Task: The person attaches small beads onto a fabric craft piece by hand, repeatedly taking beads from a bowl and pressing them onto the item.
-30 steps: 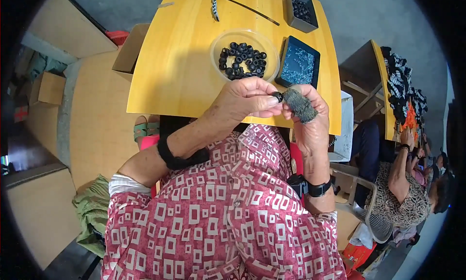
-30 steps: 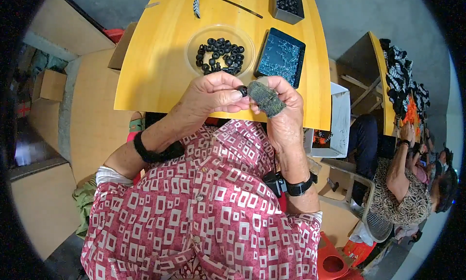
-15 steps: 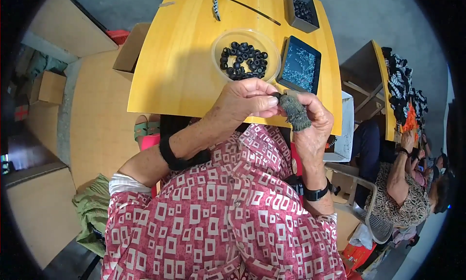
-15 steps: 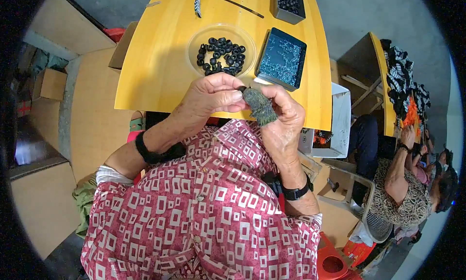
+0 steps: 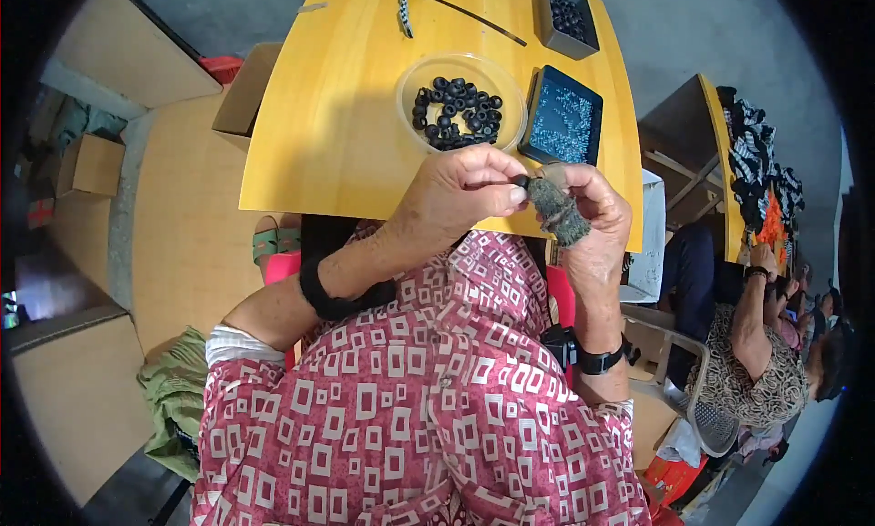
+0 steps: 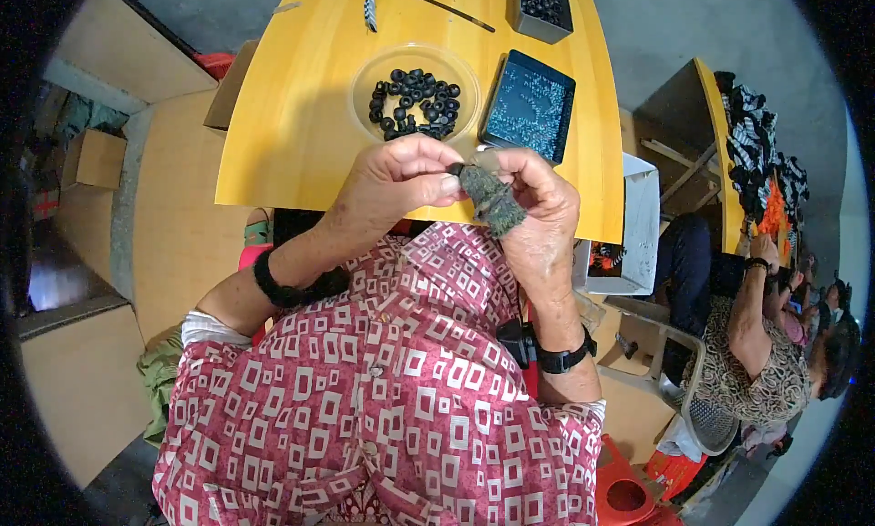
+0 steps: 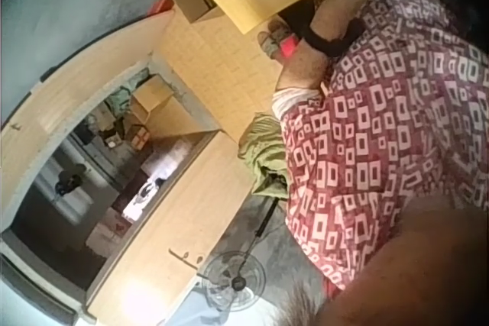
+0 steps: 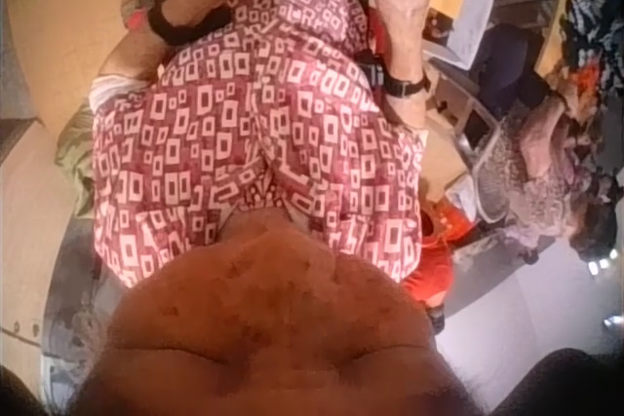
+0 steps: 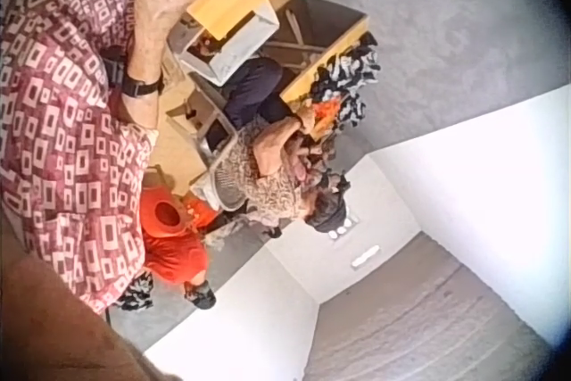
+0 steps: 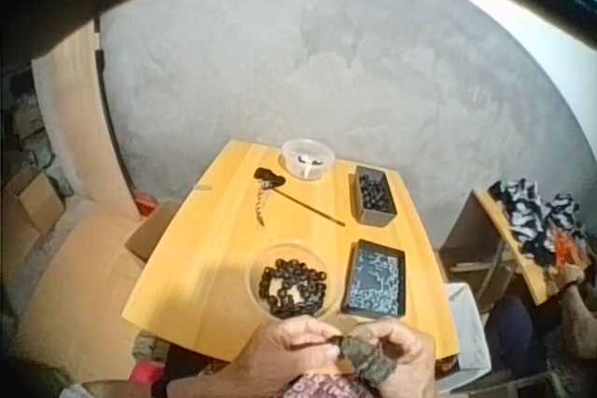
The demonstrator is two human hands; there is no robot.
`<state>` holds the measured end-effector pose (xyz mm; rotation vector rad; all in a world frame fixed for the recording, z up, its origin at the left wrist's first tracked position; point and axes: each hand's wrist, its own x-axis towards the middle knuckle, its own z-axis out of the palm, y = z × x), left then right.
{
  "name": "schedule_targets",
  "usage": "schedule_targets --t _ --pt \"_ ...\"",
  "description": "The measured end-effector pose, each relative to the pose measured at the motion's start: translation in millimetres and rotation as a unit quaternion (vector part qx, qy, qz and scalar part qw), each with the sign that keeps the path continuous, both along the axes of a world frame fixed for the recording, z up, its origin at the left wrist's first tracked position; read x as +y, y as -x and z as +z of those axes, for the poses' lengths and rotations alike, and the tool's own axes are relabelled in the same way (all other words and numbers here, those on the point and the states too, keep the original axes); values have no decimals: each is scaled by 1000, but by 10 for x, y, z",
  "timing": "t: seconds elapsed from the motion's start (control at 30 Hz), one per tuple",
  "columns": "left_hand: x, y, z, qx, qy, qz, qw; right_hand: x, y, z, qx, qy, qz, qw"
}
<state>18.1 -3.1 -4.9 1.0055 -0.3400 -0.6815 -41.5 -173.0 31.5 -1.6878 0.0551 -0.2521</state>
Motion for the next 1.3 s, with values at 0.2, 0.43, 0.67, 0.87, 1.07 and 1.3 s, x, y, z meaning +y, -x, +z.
schedule_targets --t 0.2,0.43,0.67,0.87,1.07,1.3 --pt "9 65 125 -168 -165 53 970 -58 27 -20 -49 92 24 994" --pt "6 -27 -42 -93 -71 11 993 -74 13 -6 19 10 18 1000" --pt "7 -31 28 29 -25 -13 999 -124 -20 -94 22 -25 -7 999" --pt "3 -25 72 56 -16 -9 998 -134 -57 -140 -1 -38 -4 999" --pt "8 -40 24 -22 -32 -1 999 -138 -53 -151 6 -46 6 999" --pt "-17 4 56 -73 -69 23 995 -140 -24 -62 -2 -38 28 999"
